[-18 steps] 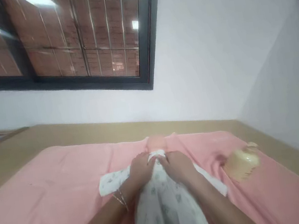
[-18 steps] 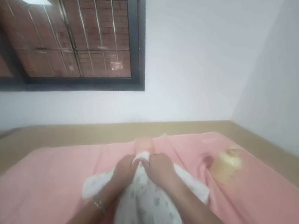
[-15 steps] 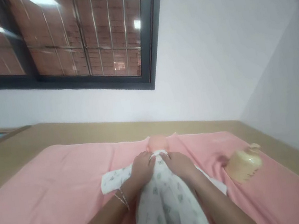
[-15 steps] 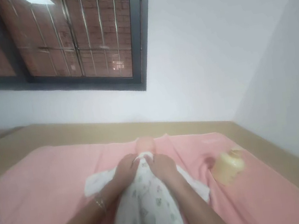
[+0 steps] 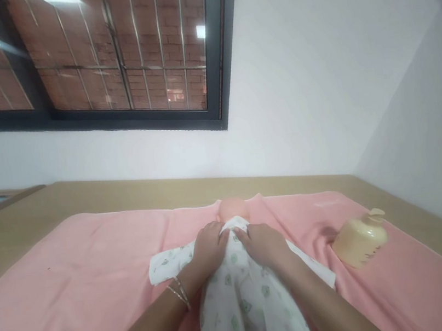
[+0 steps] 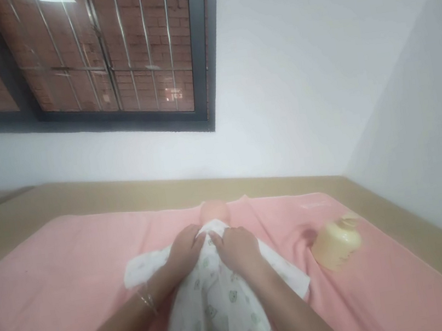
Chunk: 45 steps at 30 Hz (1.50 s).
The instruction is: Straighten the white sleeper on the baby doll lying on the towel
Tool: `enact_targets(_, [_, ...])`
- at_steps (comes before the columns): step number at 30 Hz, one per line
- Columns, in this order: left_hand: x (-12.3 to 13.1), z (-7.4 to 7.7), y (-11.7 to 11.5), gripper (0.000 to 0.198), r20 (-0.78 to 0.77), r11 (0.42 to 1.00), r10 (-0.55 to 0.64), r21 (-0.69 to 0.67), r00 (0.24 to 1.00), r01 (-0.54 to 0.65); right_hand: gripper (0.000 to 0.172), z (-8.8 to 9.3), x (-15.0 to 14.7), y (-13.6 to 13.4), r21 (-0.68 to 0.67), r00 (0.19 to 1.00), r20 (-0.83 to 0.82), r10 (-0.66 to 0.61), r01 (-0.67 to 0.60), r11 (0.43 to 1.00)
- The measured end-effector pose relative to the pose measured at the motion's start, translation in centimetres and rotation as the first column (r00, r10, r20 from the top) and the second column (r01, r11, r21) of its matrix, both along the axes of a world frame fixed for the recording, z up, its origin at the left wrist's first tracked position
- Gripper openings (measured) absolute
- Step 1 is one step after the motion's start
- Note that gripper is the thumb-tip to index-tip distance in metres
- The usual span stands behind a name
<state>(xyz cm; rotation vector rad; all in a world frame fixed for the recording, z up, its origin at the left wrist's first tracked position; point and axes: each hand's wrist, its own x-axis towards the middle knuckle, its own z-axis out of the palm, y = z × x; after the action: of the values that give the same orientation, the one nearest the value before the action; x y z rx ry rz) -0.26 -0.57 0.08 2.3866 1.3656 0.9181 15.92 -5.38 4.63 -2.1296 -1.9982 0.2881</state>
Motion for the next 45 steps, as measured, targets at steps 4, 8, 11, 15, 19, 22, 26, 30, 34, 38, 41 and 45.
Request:
enact_targets(4, [0.2, 0.1, -0.1, 0.026, -0.009, 0.999, 0.005, 0.034, 1.0, -0.005, 0.077, -0.9, 1.0, 1.4, -0.075, 0.995, -0.104, 0.009, -0.016, 0.997])
enact_targets(8, [-0.1, 0.3, -0.1, 0.035, -0.06, 0.998, 0.034, -0.044, 0.998, -0.037, 0.07, -0.2, 0.1, 0.1, 0.034, 0.999, -0.009, 0.033, -0.032, 0.999])
enact_targets(11, [-0.2, 0.4, 0.0, 0.038, -0.067, 0.997, 0.016, -0.073, 0.998, -0.021, 0.067, 0.1, -0.7, -0.5, 0.102, 0.997, 0.014, 0.073, -0.074, 0.992])
enact_targets(15, [0.1, -0.2, -0.1, 0.038, -0.091, 0.999, 0.031, 0.011, 0.995, -0.03, 0.071, -0.8, 0.8, 1.0, -0.046, 0.993, -0.121, -0.001, -0.004, 0.999])
enact_targets(19, [0.5, -0.5, -0.2, 0.038, -0.102, 0.996, 0.067, 0.062, 0.993, -0.06, 0.073, -1.3, 2.7, 2.2, -0.171, 0.947, -0.314, -0.061, 0.007, 0.985])
enact_targets(22, [0.3, 0.0, -0.3, 0.039, -0.095, 0.994, 0.107, -0.014, 0.99, -0.109, 0.07, -0.7, 1.9, 1.2, -0.117, 0.977, -0.206, -0.055, 0.032, 0.993])
enact_targets(26, [-0.1, 0.6, -0.4, 0.044, -0.106, 0.987, 0.109, -0.11, 0.988, -0.121, 0.061, 0.0, -0.5, -0.4, 0.093, 1.0, -0.018, 0.007, -0.006, 0.996])
enact_targets(30, [-0.1, 0.5, -0.3, 0.051, -0.114, 0.975, 0.119, -0.176, 0.986, -0.138, 0.063, -1.1, -0.4, 0.7, 0.028, 0.993, -0.083, -0.079, 0.081, 0.996])
enact_targets(34, [0.2, 0.1, -0.1, 0.049, -0.104, 0.973, 0.134, -0.174, 0.985, -0.151, 0.064, -2.7, 1.0, 2.3, -0.056, 0.97, -0.195, -0.147, 0.139, 0.989])
enact_targets(38, [0.2, 0.2, -0.2, 0.048, -0.09, 0.98, 0.118, -0.148, 0.989, -0.131, 0.063, -3.2, 1.0, 2.3, -0.018, 0.977, -0.144, -0.157, 0.156, 0.988])
enact_targets(41, [0.2, 0.5, -0.4, 0.046, -0.087, 0.98, 0.114, -0.156, 0.99, -0.127, 0.062, -3.1, 0.8, 2.1, -0.019, 0.978, -0.138, -0.154, 0.153, 0.988])
enact_targets(45, [0.2, 0.6, -0.5, 0.045, -0.084, 0.978, 0.115, -0.165, 0.99, -0.128, 0.061, -3.2, 0.9, 2.1, 0.008, 0.976, -0.16, -0.148, 0.152, 0.988])
